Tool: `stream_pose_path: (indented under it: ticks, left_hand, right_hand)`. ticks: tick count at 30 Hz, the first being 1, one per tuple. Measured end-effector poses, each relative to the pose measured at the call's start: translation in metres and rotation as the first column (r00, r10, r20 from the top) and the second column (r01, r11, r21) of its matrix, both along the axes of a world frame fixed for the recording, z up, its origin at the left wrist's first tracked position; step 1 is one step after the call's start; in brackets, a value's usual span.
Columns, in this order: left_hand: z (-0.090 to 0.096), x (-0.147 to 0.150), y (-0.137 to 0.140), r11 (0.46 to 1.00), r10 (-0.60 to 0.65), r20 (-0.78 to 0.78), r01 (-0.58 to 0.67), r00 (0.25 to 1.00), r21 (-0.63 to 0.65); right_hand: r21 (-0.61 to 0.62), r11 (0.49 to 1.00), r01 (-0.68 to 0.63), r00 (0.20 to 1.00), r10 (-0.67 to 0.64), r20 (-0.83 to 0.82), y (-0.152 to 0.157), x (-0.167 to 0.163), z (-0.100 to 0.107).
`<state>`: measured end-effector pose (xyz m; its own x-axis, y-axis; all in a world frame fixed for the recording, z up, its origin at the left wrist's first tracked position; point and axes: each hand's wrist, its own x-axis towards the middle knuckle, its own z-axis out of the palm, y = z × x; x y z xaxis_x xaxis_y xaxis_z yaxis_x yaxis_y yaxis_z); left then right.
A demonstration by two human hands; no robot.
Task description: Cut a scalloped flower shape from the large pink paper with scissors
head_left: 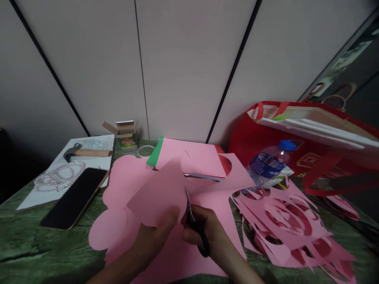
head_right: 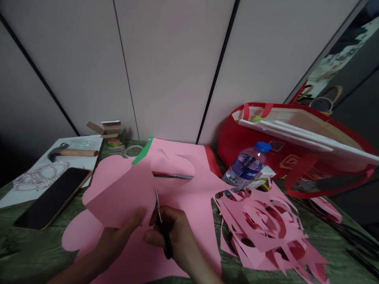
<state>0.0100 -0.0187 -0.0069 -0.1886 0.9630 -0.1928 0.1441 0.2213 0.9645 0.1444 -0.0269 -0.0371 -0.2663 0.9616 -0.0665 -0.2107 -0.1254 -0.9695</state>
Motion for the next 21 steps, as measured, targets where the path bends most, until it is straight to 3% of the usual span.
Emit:
stream_pose_path:
  ticks: [6, 16, 21]
  left_hand:
    - [-0.001, 0.000, 0.000, 0.999, 0.022, -0.010, -0.021, 1.000, 0.029]
    - [-0.014, -0.010, 0.008, 0.986, -0.127, -0.029, 0.130, 0.991, 0.106]
    - [-0.013, -0.008, 0.007, 0.983, -0.129, -0.007, 0.128, 0.992, 0.134]
  right_hand:
    - [-0.013, 1.000, 0.003, 1.000, -0.003, 0.028, 0.000, 0.000, 0.000]
    - [-0.009, 1.000, 0.002, 1.000, -0.002, 0.015, 0.001, 0.000, -0.007]
    - [0.000, 1.000, 0.004, 1.000, -0.004, 0.015, 0.002, -0.001, -0.007]
